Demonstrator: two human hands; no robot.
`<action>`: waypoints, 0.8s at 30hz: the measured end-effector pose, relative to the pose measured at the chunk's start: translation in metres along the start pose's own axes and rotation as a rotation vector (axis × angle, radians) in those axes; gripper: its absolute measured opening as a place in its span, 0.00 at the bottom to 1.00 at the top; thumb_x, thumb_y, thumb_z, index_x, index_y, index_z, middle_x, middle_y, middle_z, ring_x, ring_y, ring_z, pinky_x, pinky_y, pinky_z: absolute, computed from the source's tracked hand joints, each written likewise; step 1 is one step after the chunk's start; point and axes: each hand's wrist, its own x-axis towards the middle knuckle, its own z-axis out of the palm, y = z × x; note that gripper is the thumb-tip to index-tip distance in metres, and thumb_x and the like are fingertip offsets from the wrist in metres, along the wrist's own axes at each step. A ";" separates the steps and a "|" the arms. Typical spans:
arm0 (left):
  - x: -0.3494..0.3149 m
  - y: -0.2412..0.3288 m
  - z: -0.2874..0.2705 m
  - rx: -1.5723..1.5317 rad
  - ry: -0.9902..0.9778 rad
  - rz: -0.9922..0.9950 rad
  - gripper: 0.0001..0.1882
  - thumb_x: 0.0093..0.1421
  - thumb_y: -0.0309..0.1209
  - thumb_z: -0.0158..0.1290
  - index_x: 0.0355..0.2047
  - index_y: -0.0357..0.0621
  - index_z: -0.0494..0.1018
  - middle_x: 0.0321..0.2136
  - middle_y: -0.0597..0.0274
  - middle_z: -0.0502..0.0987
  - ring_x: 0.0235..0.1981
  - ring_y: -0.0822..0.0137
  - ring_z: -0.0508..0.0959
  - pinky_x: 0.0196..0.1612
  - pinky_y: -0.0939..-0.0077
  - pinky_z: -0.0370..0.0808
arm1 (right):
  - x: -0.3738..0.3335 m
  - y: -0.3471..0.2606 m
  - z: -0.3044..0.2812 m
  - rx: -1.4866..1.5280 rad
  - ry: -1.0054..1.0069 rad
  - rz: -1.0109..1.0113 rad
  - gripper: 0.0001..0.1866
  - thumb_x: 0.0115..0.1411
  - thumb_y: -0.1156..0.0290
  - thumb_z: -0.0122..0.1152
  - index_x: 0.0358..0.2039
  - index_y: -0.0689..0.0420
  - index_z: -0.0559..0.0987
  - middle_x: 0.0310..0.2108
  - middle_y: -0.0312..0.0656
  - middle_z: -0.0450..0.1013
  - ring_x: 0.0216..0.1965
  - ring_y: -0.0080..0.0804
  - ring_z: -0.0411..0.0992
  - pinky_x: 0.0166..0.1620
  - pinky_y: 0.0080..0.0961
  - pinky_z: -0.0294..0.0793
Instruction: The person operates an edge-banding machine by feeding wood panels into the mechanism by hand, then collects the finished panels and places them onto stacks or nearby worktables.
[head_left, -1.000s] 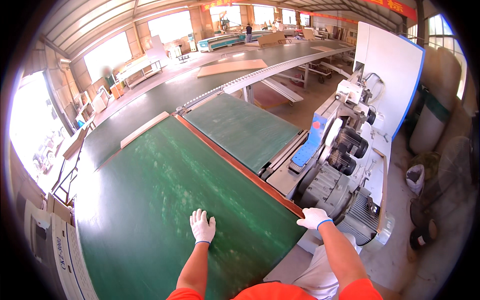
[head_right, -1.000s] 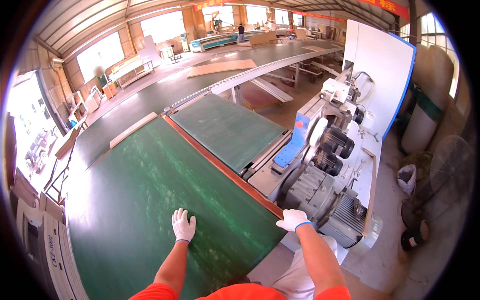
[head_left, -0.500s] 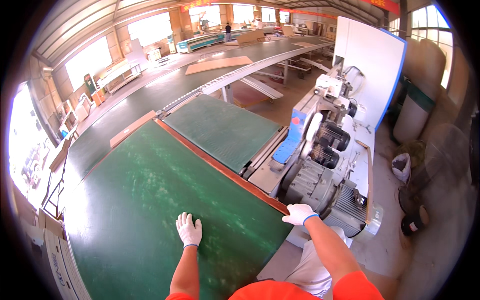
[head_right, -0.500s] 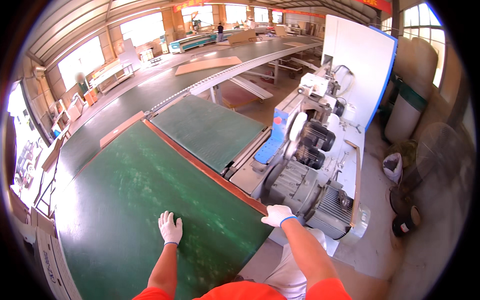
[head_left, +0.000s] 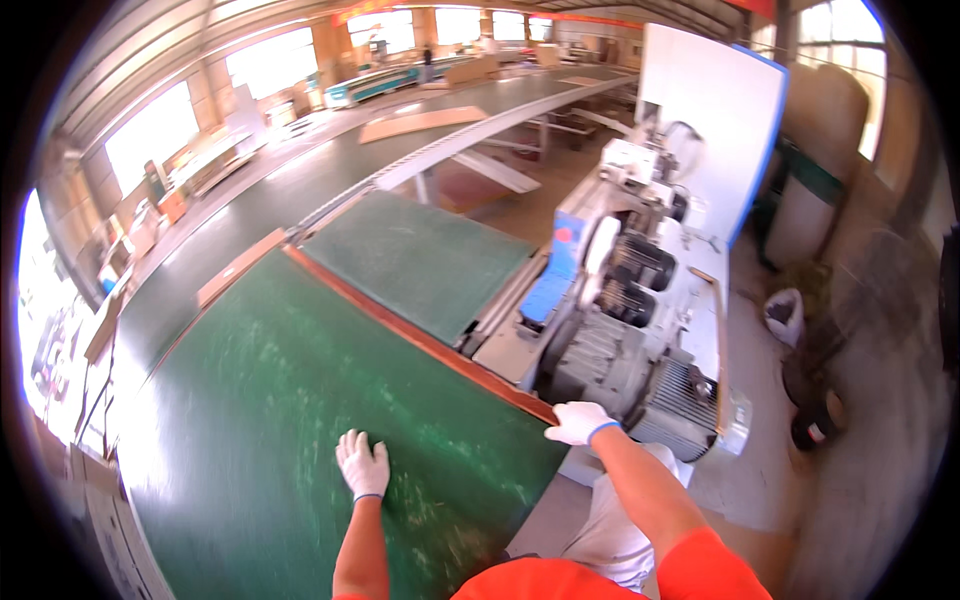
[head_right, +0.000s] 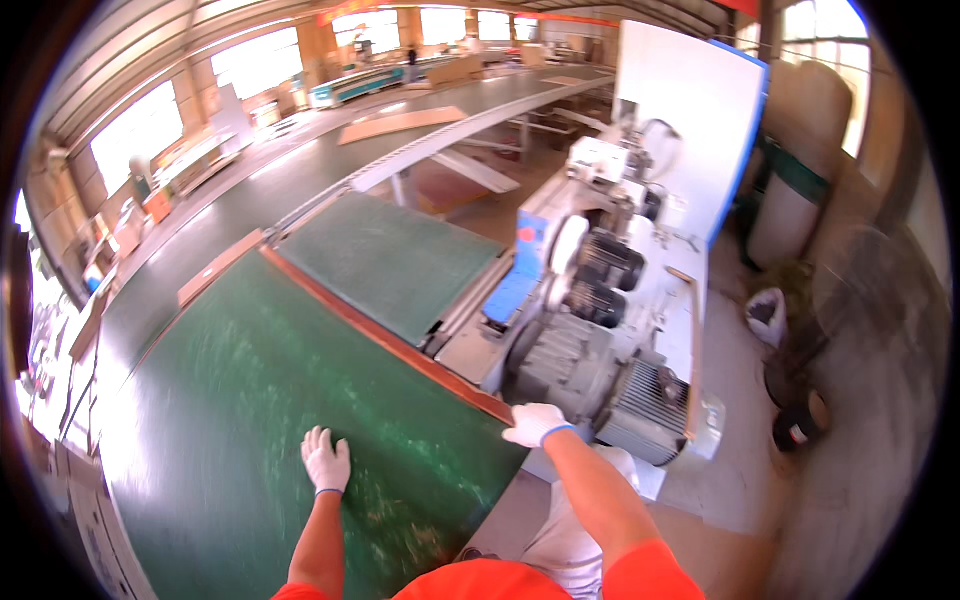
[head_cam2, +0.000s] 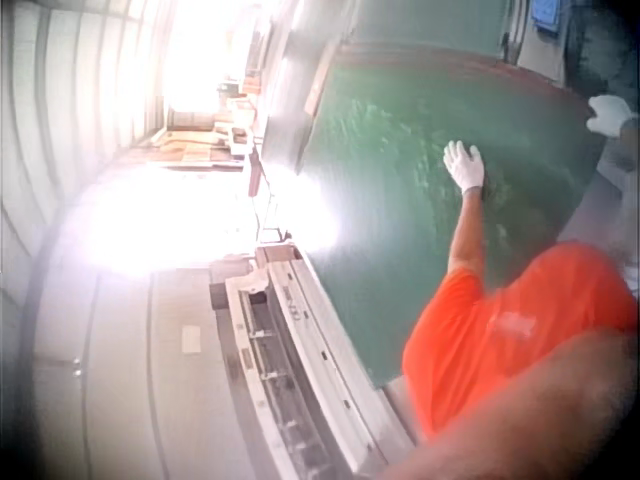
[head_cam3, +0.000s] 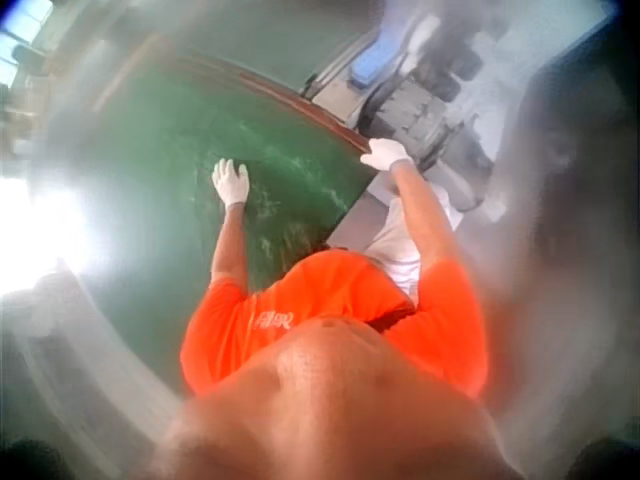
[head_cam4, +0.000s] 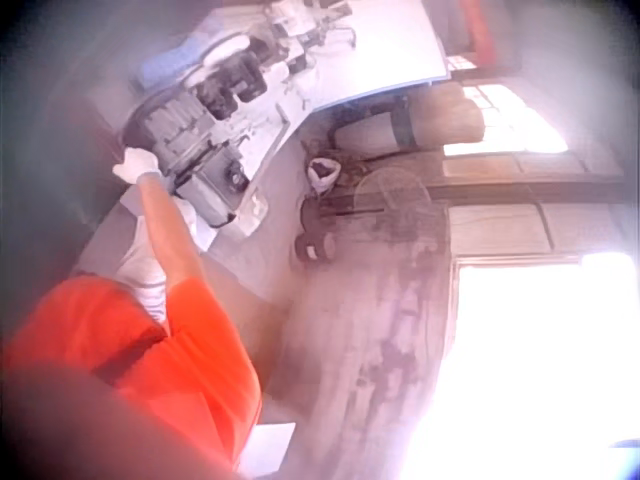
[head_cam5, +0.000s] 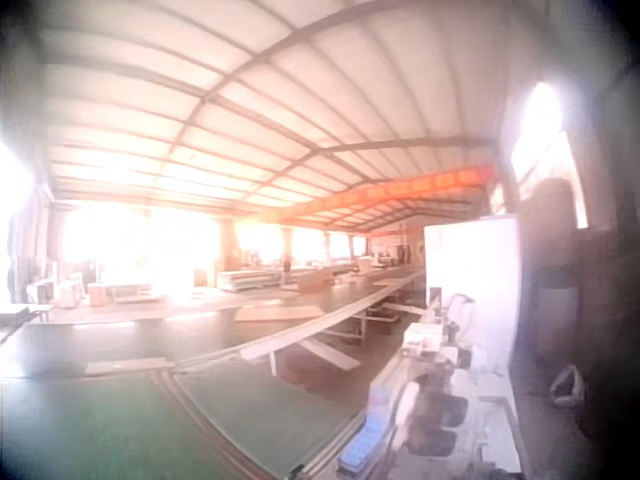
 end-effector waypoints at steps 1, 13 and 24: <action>0.003 0.004 -0.006 -0.011 -0.001 0.011 0.24 0.60 0.40 0.59 0.51 0.37 0.76 0.60 0.45 0.74 0.67 0.43 0.66 0.71 0.47 0.59 | 0.001 0.001 0.002 0.010 0.012 -0.027 0.31 0.59 0.45 0.58 0.48 0.61 0.82 0.47 0.56 0.81 0.49 0.54 0.80 0.52 0.49 0.80; 0.007 -0.012 0.020 0.030 0.065 0.113 0.21 0.59 0.39 0.59 0.49 0.39 0.77 0.58 0.47 0.75 0.65 0.43 0.68 0.69 0.46 0.61 | -0.024 0.014 -0.028 0.172 0.077 -0.040 0.31 0.57 0.42 0.57 0.45 0.59 0.82 0.47 0.57 0.80 0.50 0.53 0.78 0.54 0.45 0.77; -0.017 -0.024 -0.004 0.042 -0.063 -0.015 0.24 0.65 0.38 0.56 0.56 0.35 0.74 0.64 0.44 0.72 0.68 0.42 0.66 0.72 0.48 0.59 | -0.069 0.252 0.011 -0.090 0.770 1.233 0.40 0.53 0.48 0.71 0.61 0.59 0.73 0.57 0.51 0.70 0.58 0.54 0.72 0.60 0.50 0.72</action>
